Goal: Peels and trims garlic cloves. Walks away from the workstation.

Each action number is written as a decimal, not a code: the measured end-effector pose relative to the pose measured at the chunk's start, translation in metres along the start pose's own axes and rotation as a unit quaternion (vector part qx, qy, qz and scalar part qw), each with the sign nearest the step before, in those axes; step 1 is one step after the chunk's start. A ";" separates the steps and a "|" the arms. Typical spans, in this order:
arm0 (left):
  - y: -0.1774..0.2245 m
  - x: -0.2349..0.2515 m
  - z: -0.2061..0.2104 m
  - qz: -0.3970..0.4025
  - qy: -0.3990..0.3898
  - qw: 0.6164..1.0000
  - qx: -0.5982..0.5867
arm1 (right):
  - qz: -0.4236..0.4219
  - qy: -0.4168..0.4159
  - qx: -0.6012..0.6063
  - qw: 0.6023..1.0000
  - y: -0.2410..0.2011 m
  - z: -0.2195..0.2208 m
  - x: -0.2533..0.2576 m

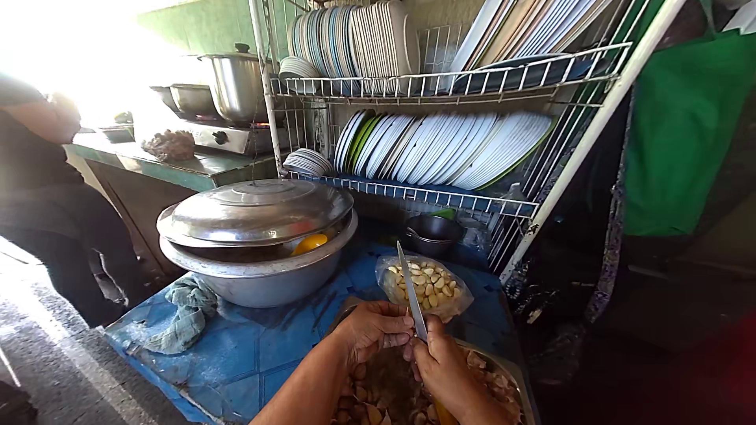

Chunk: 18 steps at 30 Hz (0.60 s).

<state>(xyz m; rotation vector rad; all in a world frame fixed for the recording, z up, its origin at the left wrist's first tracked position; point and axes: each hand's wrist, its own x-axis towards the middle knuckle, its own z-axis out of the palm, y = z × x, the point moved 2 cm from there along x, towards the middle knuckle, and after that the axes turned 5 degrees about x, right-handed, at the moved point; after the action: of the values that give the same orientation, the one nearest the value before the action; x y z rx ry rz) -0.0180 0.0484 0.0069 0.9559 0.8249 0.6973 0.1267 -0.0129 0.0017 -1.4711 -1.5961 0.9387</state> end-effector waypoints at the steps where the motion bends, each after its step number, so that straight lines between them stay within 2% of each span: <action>1: 0.000 0.000 0.000 0.006 -0.005 1.000 0.012 | -0.001 -0.001 0.000 1.000 0.000 0.000 0.000; 8: 0.000 -0.001 0.000 0.039 -0.001 0.986 0.161 | 0.018 0.036 0.043 0.998 0.002 -0.007 0.001; 13: 0.002 -0.002 0.002 0.060 0.019 0.975 0.212 | 0.003 -0.001 0.033 0.999 0.002 -0.004 0.002; 18: 0.003 -0.006 0.006 0.086 -0.009 0.966 0.242 | 0.024 0.007 0.000 1.000 0.001 -0.005 0.001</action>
<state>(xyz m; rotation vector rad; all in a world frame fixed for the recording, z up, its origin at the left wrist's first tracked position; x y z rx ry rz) -0.0168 0.0425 0.0137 1.4867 0.9243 0.6443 0.1312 -0.0113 0.0032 -1.5194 -1.5566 0.9532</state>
